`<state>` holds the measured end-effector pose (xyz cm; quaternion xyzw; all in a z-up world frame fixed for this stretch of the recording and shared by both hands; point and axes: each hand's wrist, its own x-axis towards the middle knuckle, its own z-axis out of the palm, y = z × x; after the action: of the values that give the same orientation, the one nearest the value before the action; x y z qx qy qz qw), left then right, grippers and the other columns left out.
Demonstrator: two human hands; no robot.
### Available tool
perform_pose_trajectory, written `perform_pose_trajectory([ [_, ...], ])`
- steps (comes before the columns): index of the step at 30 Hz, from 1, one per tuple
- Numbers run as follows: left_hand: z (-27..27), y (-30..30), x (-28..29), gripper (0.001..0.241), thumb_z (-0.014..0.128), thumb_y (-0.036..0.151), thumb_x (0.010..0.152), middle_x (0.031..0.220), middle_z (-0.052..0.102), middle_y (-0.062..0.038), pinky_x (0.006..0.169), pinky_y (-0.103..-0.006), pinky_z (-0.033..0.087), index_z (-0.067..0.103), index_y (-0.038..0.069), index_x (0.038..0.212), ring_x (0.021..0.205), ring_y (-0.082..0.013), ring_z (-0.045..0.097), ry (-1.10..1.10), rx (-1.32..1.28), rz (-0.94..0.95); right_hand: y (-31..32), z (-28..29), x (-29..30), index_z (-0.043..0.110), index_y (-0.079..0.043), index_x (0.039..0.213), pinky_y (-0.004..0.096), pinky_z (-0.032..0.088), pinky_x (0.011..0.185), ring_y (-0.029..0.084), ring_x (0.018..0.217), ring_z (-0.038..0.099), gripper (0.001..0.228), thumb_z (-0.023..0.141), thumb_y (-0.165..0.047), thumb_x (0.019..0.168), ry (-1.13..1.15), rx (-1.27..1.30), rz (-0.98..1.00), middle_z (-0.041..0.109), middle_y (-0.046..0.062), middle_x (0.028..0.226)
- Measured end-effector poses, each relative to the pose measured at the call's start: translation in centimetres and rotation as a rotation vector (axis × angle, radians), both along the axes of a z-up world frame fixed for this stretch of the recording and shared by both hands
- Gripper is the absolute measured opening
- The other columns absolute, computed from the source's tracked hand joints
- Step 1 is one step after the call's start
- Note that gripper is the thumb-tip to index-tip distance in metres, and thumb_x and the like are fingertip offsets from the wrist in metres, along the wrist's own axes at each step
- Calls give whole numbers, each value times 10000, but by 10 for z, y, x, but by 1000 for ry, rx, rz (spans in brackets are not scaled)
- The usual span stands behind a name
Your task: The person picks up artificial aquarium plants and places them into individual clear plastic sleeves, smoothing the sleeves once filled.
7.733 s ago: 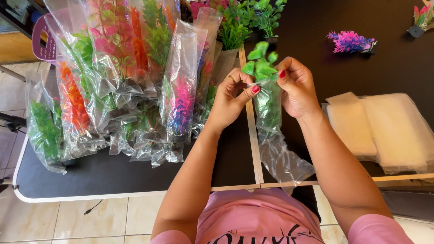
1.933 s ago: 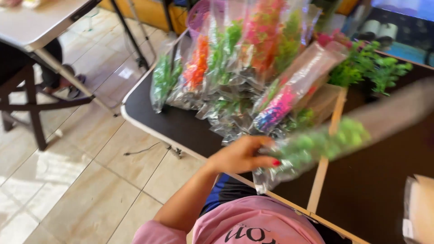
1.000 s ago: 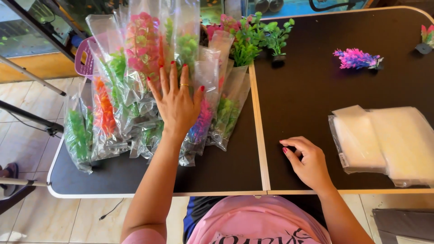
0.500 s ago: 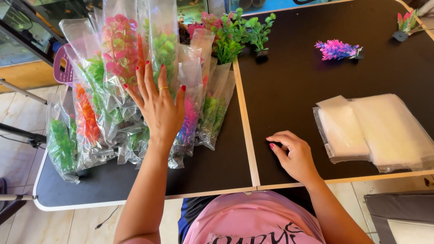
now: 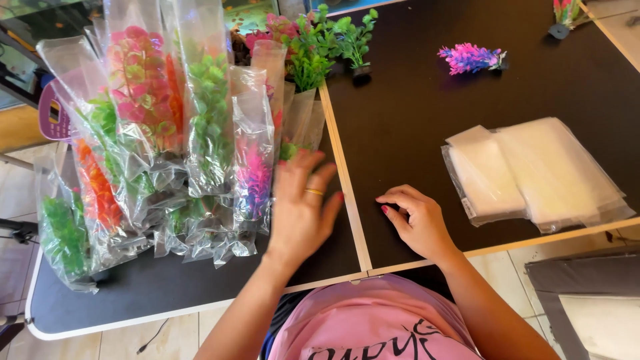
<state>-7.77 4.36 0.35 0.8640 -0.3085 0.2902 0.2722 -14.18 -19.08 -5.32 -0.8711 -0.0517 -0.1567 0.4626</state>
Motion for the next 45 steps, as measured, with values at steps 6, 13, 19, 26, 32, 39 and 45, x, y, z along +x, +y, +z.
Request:
perform_pose_trajectory([
  [6,-42,-34,-32,712,798,373,836,1478,447,-180,1148,-634,320,549,58,1424,1428,-428,411,378,219,-178,-1,14,-5,806,-135,1030,320,582,590,224,617,704,193,717,-26,899,-101,-9,-19,759,39,920],
  [13,-50,-35,-44,564,630,375,1001,1521,408,-183,1185,-639,213,510,63,1454,1496,-402,322,515,180,-167,-81,29,-11,744,-62,1060,390,537,824,292,861,683,181,698,75,949,-353,-178,-284,708,93,993],
  [19,-63,-33,-42,519,617,310,1004,1541,428,-189,1178,-644,267,510,40,1434,1480,-400,352,362,103,-216,-194,11,-35,785,-61,1280,471,429,955,311,1057,629,205,735,20,1098,-233,-553,-625,735,89,1224],
  [26,-62,-33,-42,520,600,329,1008,1538,439,-179,1185,-631,253,531,32,1429,1482,-386,348,385,109,-204,-157,25,-9,692,118,1348,460,541,1043,382,1183,694,547,857,-127,887,-294,-624,-315,712,257,1334],
  [32,-59,-32,-42,512,606,326,1008,1541,442,-171,1196,-621,243,529,43,1428,1490,-378,344,387,94,-211,-158,-25,7,745,-216,1294,532,315,1137,248,1323,589,383,699,-255,917,113,-849,-446,721,0,1351],
  [39,-63,-32,-42,525,618,334,1002,1548,436,-171,1207,-610,229,523,50,1433,1493,-375,339,388,98,-211,-167,-24,4,809,-185,915,375,481,767,203,904,697,117,876,-109,858,-167,-724,-546,777,-28,972],
  [45,-64,-31,-42,528,622,336,1000,1552,434,-176,1202,-616,236,529,43,1430,1491,-376,342,385,98,-213,-161,11,-9,817,-112,1039,400,479,740,236,888,695,94,723,-119,1045,-34,-610,-516,781,34,1041],
])
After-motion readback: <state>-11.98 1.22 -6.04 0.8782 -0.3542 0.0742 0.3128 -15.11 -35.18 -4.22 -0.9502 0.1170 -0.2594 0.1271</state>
